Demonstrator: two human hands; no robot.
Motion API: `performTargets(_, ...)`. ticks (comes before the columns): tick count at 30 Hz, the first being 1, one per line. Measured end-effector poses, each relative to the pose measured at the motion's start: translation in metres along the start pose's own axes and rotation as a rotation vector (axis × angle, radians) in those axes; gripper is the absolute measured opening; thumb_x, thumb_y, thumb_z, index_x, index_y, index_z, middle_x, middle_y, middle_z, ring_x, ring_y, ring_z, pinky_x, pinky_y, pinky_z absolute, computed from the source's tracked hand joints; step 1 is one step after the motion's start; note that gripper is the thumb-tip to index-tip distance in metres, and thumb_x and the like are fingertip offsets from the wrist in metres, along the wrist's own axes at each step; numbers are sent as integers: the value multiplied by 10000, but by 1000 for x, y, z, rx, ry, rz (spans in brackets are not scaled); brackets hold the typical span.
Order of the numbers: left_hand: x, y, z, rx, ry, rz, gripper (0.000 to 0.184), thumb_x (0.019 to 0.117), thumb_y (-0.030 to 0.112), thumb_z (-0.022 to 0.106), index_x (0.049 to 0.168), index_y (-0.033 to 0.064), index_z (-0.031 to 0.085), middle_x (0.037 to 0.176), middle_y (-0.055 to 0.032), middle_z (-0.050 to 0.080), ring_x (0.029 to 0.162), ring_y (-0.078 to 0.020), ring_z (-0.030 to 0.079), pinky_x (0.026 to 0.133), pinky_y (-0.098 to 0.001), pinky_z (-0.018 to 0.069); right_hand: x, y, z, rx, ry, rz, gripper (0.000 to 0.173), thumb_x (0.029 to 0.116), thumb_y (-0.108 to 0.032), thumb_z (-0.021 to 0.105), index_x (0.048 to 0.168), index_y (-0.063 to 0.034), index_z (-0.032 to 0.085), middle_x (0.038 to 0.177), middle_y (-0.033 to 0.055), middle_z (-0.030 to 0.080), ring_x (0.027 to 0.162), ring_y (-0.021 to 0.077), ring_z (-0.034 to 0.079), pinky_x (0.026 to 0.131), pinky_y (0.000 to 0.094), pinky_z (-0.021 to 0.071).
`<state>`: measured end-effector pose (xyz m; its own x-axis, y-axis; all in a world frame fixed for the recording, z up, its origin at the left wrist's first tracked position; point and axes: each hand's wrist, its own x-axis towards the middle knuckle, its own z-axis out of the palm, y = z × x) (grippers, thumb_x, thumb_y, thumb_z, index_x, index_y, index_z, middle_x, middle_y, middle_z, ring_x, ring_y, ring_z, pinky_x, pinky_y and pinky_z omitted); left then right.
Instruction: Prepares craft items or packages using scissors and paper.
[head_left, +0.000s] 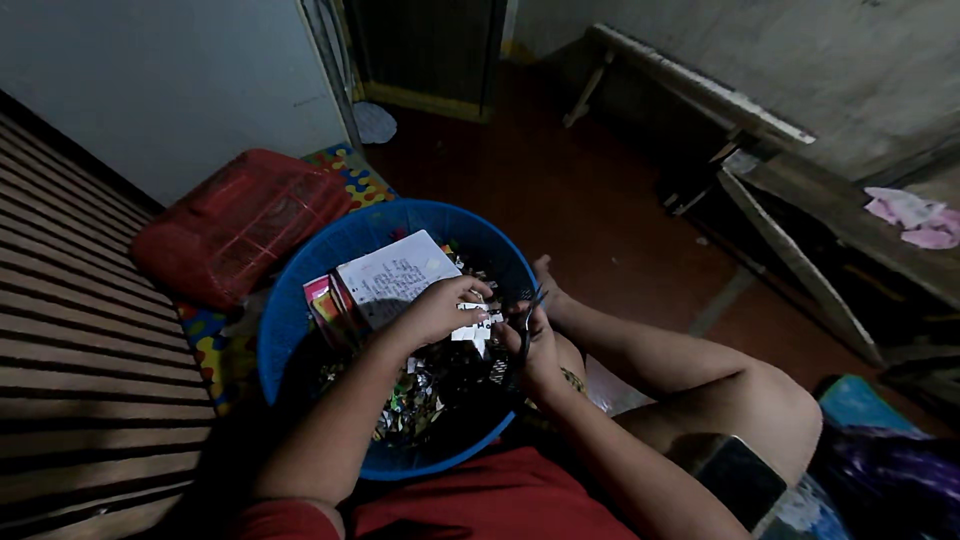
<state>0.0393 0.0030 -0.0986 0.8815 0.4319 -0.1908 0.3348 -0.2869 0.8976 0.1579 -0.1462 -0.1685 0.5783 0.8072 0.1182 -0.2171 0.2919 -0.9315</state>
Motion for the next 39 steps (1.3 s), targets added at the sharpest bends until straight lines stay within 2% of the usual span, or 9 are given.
performTargets(3, -4, 5, -3, -22, 142, 9, 200, 968, 76, 692, 1164, 39, 688, 1145, -100, 691, 1007, -176, 676, 903, -393, 570, -2, 0, 0, -92, -56, -30, 304, 888, -3, 693, 1134, 4, 515, 897, 18, 644, 768, 64, 636, 702, 231, 561)
performTargets(7, -8, 7, -11, 103, 398, 75, 169, 998, 136, 673, 1151, 86, 726, 1179, -68, 715, 1046, -191, 687, 931, -456, 558, -9, -6, -1, -361, -318, -14, 394, 925, -230, 722, 1180, 23, 559, 980, 27, 681, 844, 67, 650, 747, 251, 563)
performTargets(12, -7, 8, -8, 165, 412, 77, 182, 998, 148, 677, 1160, 87, 734, 1174, -78, 722, 1018, -202, 693, 916, -463, 559, -4, -7, 0, -506, -484, 169, 563, 891, -444, 742, 1211, -3, 602, 968, 4, 706, 862, 57, 661, 780, 262, 562)
performTargets(19, -7, 9, -3, 212, 365, 95, 195, 996, 162, 682, 1170, 95, 741, 1197, -96, 696, 1064, -213, 669, 933, -441, 545, 1, -10, -2, -416, -442, 315, 541, 872, -490, 738, 1159, -44, 635, 903, -19, 677, 766, 44, 631, 700, 239, 542)
performTargets(23, -5, 6, -2, 225, 397, 134, 179, 980, 157, 704, 1144, 105, 752, 1112, -92, 688, 982, -199, 663, 865, -412, 558, 1, -10, -3, -378, -435, 345, 483, 890, -446, 728, 1146, -49, 631, 869, -18, 674, 739, 55, 633, 685, 247, 546)
performTargets(29, -5, 7, 4, 154, 262, 100, 205, 965, 147, 718, 1160, 91, 744, 1146, -89, 677, 1046, -187, 653, 921, -408, 552, 1, -11, -1, -375, -354, 327, 479, 891, -460, 720, 1115, -48, 622, 873, -10, 682, 753, 60, 644, 697, 254, 553)
performTargets(31, -5, 8, 7, 124, 244, 75, 212, 959, 145, 727, 1163, 89, 740, 1155, -84, 676, 1050, -178, 657, 931, -401, 556, -1, -11, 1, -369, -293, 332, 575, 869, -453, 746, 1200, -14, 573, 895, 16, 694, 782, 86, 673, 724, 278, 577)
performTargets(34, -5, 11, 10, 104, 235, 50, 215, 954, 147, 734, 1159, 83, 740, 1153, -85, 676, 1055, -176, 654, 938, -392, 550, -2, -10, 4, -328, -242, 317, 772, 835, -443, 784, 1336, 3, 402, 899, 31, 706, 775, 99, 697, 715, 285, 594)
performTargets(39, -5, 10, 10, 131, 229, 57, 216, 952, 152, 738, 1157, 84, 740, 1148, -86, 681, 1055, -171, 657, 936, -395, 552, -3, -11, 3, -330, -247, 310, 692, 859, -390, 774, 1312, -9, 417, 866, 17, 691, 739, 80, 675, 688, 268, 575)
